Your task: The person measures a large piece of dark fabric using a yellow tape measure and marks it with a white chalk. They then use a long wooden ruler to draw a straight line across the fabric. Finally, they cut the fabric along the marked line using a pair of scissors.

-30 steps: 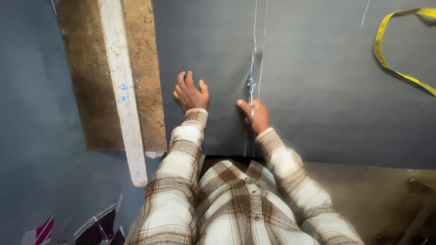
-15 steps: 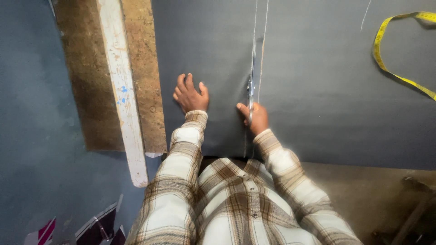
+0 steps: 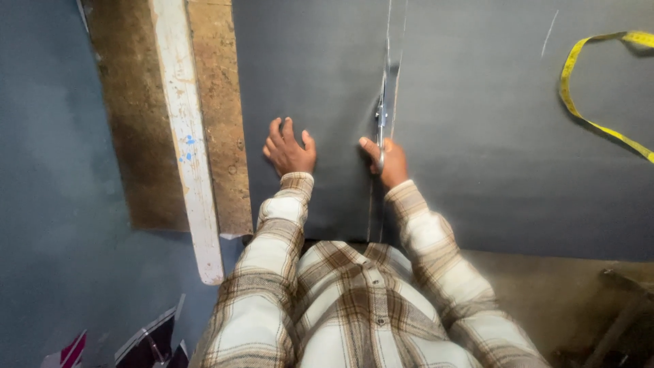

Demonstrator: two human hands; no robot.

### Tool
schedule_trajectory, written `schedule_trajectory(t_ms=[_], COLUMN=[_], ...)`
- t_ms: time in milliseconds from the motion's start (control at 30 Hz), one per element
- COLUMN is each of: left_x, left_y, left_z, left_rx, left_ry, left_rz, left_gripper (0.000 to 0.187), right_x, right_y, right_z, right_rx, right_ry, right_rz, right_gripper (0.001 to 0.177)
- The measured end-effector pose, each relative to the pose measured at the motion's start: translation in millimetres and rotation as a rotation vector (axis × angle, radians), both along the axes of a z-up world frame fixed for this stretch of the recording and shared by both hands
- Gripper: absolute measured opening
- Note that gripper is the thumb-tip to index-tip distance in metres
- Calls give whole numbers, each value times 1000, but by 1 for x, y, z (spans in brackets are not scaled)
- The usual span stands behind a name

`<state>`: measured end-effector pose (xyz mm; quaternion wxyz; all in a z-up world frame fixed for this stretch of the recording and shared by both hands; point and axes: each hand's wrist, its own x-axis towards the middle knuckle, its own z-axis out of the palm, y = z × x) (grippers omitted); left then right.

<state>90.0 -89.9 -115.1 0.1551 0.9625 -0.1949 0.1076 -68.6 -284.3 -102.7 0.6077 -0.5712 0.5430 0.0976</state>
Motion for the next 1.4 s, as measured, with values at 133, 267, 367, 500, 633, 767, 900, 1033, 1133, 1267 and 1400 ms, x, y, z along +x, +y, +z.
schedule_trajectory(t_ms=[133,267,367,500,633,767,900,1033,1133,1267,1400], left_x=[1,1,0,2,-2,0,0,0,0,1,0], left_y=[-1,-1,0,-4,-1,-1,-3,-2,-2,-1,-2], left_z=[1,0,-2,4,3,4,10,10,9,8,6], left_rx=[4,6,12,2,4,3,4,8,11,9,14], left_ry=[16,31,12,6,27,25,33,26,23,31,28], left_rz=[-1,5,9,1,1,-4,-12,-11,-11,-10,-4], left_gripper=[53,54,55,54,53,53,54,54,54,54,55], right_x=[5,10,8,8,15,27,27,29,29,33,36], right_y=[2,1,-1,-5,-17,-25,-26,-24,-23,-22,-21], right_z=[7,11,11,7,0,0,7,13,12,19,20], right_rx=[-23,-12,0,22,50,31,40,10,5,-13,-22], right_ry=[32,45,20,29,37,-16,-5,-6,-1,16,41], right_rz=[0,-20,-16,-2,-14,-14,-24,-13,-11,15,27], right_gripper=[55,51,52,53,59,60,59,59,58,55,55])
